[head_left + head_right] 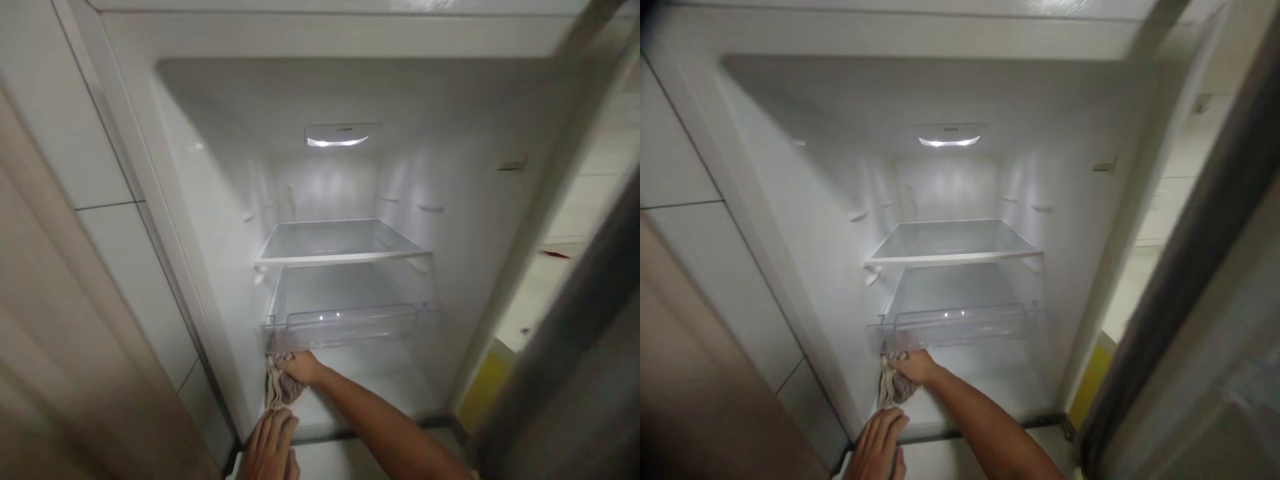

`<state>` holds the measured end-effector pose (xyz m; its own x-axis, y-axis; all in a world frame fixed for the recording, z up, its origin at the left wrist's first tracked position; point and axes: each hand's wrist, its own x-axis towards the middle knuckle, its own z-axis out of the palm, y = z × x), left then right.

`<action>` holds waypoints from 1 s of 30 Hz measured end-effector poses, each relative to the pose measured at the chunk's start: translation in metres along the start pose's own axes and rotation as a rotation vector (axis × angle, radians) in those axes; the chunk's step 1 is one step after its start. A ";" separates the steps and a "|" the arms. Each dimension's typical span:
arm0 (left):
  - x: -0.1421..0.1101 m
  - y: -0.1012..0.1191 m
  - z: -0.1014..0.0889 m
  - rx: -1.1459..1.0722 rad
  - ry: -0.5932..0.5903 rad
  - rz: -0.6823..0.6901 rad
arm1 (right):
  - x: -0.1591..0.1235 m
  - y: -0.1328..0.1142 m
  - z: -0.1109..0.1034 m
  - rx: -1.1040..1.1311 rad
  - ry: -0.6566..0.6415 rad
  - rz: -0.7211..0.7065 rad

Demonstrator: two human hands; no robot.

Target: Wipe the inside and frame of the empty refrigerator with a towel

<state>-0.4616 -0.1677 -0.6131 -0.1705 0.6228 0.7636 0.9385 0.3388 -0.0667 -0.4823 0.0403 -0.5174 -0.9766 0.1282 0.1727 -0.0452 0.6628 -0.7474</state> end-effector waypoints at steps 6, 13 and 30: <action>0.010 0.010 -0.029 -0.056 -0.014 -0.008 | -0.079 -0.032 -0.037 -0.376 -0.039 0.162; 0.108 0.046 -0.056 -0.006 0.254 -0.022 | -0.170 -0.032 -0.066 -0.454 0.243 0.480; 0.274 0.080 -0.117 0.128 -0.447 0.158 | -0.378 -0.010 -0.017 0.521 0.667 0.593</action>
<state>-0.3979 -0.0527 -0.3343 -0.1669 0.9058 0.3895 0.9238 0.2817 -0.2593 -0.1094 -0.0018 -0.5640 -0.5634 0.8185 -0.1124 0.1653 -0.0216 -0.9860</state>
